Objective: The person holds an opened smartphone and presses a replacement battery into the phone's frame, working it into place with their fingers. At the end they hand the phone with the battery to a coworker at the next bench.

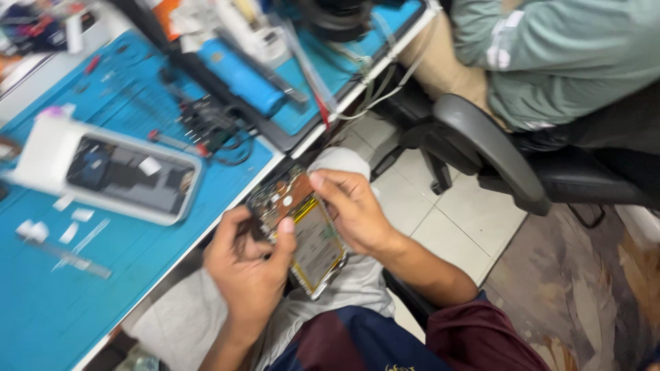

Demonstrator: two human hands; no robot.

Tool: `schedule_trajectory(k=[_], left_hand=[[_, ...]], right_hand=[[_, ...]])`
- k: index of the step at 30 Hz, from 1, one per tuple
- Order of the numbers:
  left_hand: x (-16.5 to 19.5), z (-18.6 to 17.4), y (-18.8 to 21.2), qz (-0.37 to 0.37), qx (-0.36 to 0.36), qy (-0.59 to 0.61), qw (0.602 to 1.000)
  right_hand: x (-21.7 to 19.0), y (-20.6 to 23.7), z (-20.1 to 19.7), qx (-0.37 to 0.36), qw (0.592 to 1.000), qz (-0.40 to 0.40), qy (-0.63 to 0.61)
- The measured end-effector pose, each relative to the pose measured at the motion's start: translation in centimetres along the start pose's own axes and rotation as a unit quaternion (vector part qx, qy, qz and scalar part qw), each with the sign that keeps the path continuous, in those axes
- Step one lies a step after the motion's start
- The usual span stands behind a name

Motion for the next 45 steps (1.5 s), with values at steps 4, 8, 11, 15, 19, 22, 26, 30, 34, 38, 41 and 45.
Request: schedule_trajectory(k=[4, 8, 11, 15, 19, 22, 26, 30, 34, 38, 41, 45], left_hand=[[0.6, -0.8, 0.2, 0.015, 0.033, -0.054, 0.998], [1.8, -1.6, -0.1, 0.046, 0.055, -0.128, 0.989], [3.0, -2.2, 0.1, 0.077, 0.070, -0.211, 0.972], [4.6, -2.8, 0.5, 0.151, 0.079, -0.310, 0.935], [4.9, -3.3, 0.6, 0.155, 0.081, -0.322, 0.930], [4.9, -3.6, 0.7, 0.148, 0.080, -0.331, 0.928], [4.8, -3.7, 0.8, 0.152, 0.081, -0.321, 0.931], [4.7, -3.6, 0.9, 0.151, 0.069, -0.307, 0.937], [4.7, -3.4, 1.0, 0.161, 0.066, -0.314, 0.933], [4.7, -3.6, 1.1, 0.156, 0.070, -0.337, 0.926], [4.5, -3.9, 1.2, 0.143, 0.071, -0.330, 0.931], [4.2, -4.0, 1.4, 0.141, 0.062, -0.322, 0.934]], right_hand=[[0.4, -1.3, 0.6, -0.026, 0.999, 0.038, 0.027], [1.0, -2.1, 1.5, -0.045, 0.997, 0.026, 0.061], [1.8, -2.9, 1.8, -0.013, 0.994, 0.050, 0.093], [1.0, -3.2, 3.3, 0.028, 0.970, -0.092, 0.222], [0.1, -1.3, 5.8, 0.031, 0.890, -0.329, 0.313], [0.4, 0.0, 7.2, 0.005, 0.809, -0.421, 0.410], [1.2, 0.3, 8.1, -0.018, 0.742, -0.476, 0.471], [1.4, 0.1, 8.1, -0.028, 0.739, -0.456, 0.495], [1.5, -0.1, 8.0, -0.039, 0.745, -0.449, 0.493], [1.5, 0.0, 7.9, -0.021, 0.750, -0.449, 0.485], [1.6, 0.0, 8.3, -0.045, 0.748, -0.447, 0.489], [0.8, 0.0, 8.9, -0.040, 0.745, -0.461, 0.480]])
Point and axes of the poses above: each hand's wrist, its own y-axis away from the middle knuckle, its own z-axis out of the palm, x = y × z, the point moved 5 cm from there along -y, towards the middle knuckle, and after that the axes turned 2 degrees about z, right-handed, at the moved point
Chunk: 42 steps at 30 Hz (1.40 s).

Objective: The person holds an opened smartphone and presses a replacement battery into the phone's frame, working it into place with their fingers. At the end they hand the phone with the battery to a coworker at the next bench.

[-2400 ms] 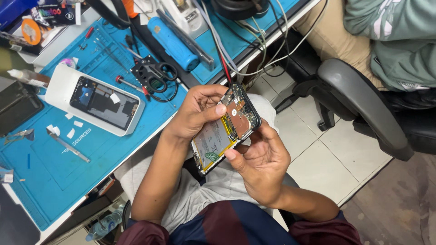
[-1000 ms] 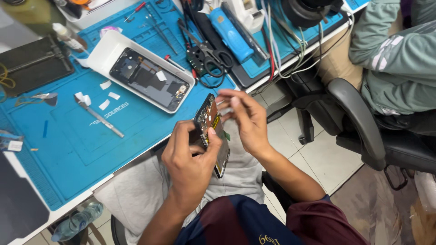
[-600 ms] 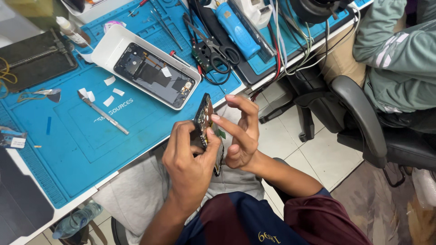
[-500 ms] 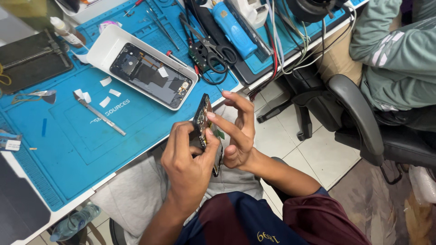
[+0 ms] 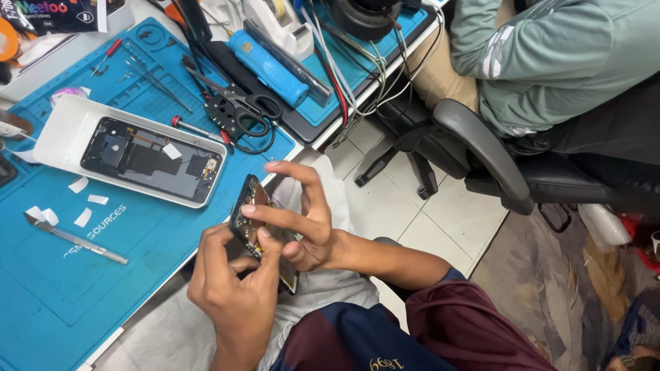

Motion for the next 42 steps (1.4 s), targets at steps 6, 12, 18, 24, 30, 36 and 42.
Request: schedule_trajectory(k=[6, 12, 18, 24, 30, 36, 42], left_hand=[[-1.7, 0.4, 0.0, -0.049, -0.025, 0.085, 0.995], [-2.9, 1.5, 0.5, -0.132, -0.143, 0.203, 0.960], [-3.3, 1.7, 0.7, -0.143, -0.139, 0.235, 0.951], [-3.5, 1.7, 0.7, -0.132, -0.154, 0.247, 0.948], [-3.5, 2.0, 0.8, -0.134, -0.161, 0.294, 0.933], [-4.0, 2.6, 1.0, -0.150, -0.153, 0.318, 0.924], [-4.3, 3.4, 1.4, -0.153, -0.128, 0.373, 0.906]], right_hand=[[0.3, -2.3, -2.4, -0.046, 0.992, 0.094, -0.074], [2.2, -2.8, -3.4, -0.196, 0.898, 0.281, -0.275], [2.8, -2.1, -2.8, -0.189, 0.854, 0.327, -0.357], [2.5, -1.6, -2.9, -0.168, 0.856, 0.342, -0.348], [2.0, -1.5, -3.1, -0.153, 0.863, 0.357, -0.322], [1.6, -1.4, -3.3, -0.125, 0.884, 0.356, -0.276], [0.8, -1.7, -3.4, -0.097, 0.898, 0.355, -0.241]])
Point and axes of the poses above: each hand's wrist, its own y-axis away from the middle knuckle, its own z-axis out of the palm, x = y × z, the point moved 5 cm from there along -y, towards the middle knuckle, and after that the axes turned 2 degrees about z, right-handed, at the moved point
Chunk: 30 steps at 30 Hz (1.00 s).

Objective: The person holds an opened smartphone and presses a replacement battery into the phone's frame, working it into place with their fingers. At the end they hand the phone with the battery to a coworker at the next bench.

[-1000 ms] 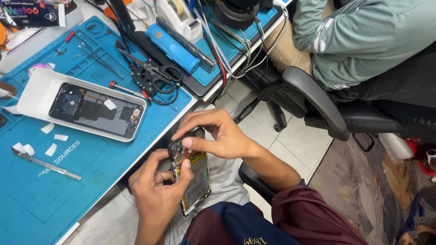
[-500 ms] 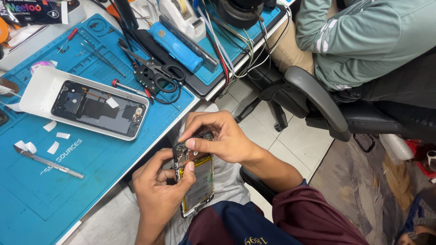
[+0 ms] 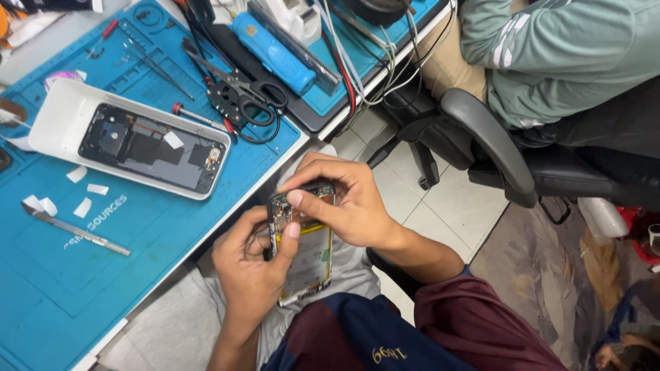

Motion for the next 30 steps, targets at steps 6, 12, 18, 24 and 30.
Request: schedule_trajectory(k=[6, 12, 18, 24, 30], left_hand=[[-0.5, -0.5, 0.1, -0.005, 0.019, 0.027, 0.999], [-0.5, -0.4, 0.1, -0.005, 0.012, 0.027, 1.000], [-0.2, -0.1, 0.1, -0.005, 0.015, 0.016, 1.000], [0.0, -0.1, 0.0, -0.004, 0.023, 0.008, 1.000], [-0.1, 0.4, -0.2, -0.037, 0.021, 0.022, 0.999]], right_hand=[[-0.5, -0.3, 0.3, -0.012, 1.000, 0.016, -0.013], [-0.3, 0.1, 0.2, 0.003, 1.000, 0.009, 0.014], [0.0, -0.1, 0.5, 0.009, 1.000, -0.001, 0.010], [0.6, -0.2, 0.3, 0.017, 0.999, 0.030, -0.008], [0.4, -0.7, -0.7, -0.024, 0.999, 0.011, 0.036]])
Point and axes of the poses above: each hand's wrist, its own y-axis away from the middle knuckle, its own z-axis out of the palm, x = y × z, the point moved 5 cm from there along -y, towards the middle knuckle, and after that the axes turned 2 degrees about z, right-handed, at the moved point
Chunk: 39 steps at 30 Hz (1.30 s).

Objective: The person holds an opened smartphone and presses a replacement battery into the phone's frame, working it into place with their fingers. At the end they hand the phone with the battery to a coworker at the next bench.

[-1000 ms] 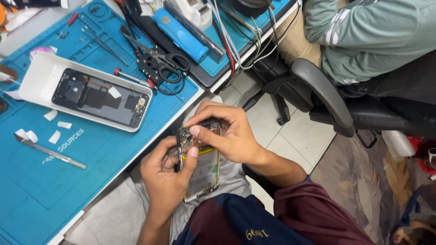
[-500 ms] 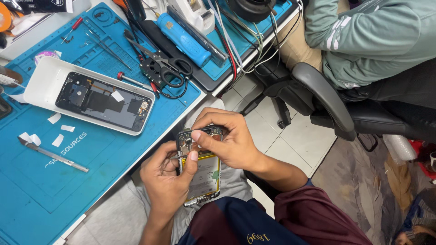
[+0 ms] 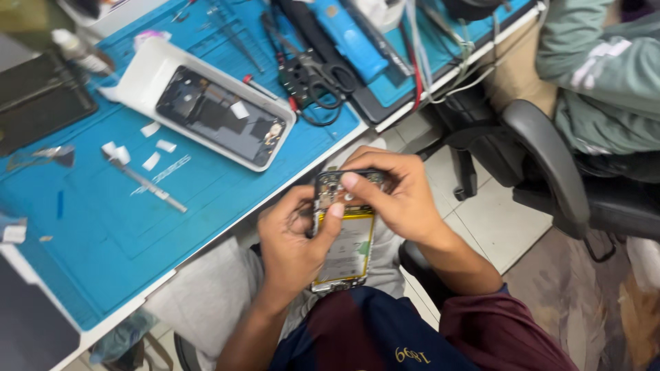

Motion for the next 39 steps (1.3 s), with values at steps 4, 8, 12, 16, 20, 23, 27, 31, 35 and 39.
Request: schedule_trajectory(k=[4, 8, 12, 16, 20, 23, 27, 31, 35, 39], left_hand=[[0.6, 0.3, -0.2, 0.005, -0.002, -0.002, 1.000], [1.1, 0.5, -0.3, 0.011, -0.004, -0.022, 1.000], [1.4, 0.7, -0.2, 0.009, 0.001, -0.057, 0.998], [1.9, 1.0, -0.3, 0.033, -0.005, -0.067, 0.997], [2.1, 0.9, -0.2, 0.037, -0.007, -0.088, 0.995], [1.9, 0.9, -0.3, 0.034, -0.002, -0.092, 0.995], [1.5, 0.7, -0.2, 0.042, 0.006, -0.059, 0.997], [1.3, 0.5, -0.2, 0.049, 0.013, -0.062, 0.997], [0.8, 0.1, -0.2, 0.052, 0.027, -0.046, 0.997], [0.4, -0.6, -0.1, 0.050, 0.053, -0.074, 0.995]], right_hand=[[0.6, -0.2, -0.3, -0.020, 0.999, 0.019, -0.025], [1.3, -0.2, -0.4, -0.016, 0.999, 0.034, -0.024], [1.6, -0.2, -0.5, -0.011, 0.998, 0.033, -0.048], [1.6, -0.1, -0.5, -0.008, 0.998, 0.038, -0.058], [1.4, -0.1, -0.6, -0.007, 0.998, 0.029, -0.056], [1.5, -0.1, -0.7, -0.002, 0.998, 0.040, -0.053], [1.7, 0.0, -0.7, 0.002, 0.998, 0.045, -0.054], [1.9, 0.0, -0.5, 0.000, 0.998, 0.044, -0.043], [2.1, -0.1, -0.1, 0.001, 0.999, 0.045, -0.020], [2.0, -0.4, 0.5, -0.020, 0.997, 0.060, -0.046]])
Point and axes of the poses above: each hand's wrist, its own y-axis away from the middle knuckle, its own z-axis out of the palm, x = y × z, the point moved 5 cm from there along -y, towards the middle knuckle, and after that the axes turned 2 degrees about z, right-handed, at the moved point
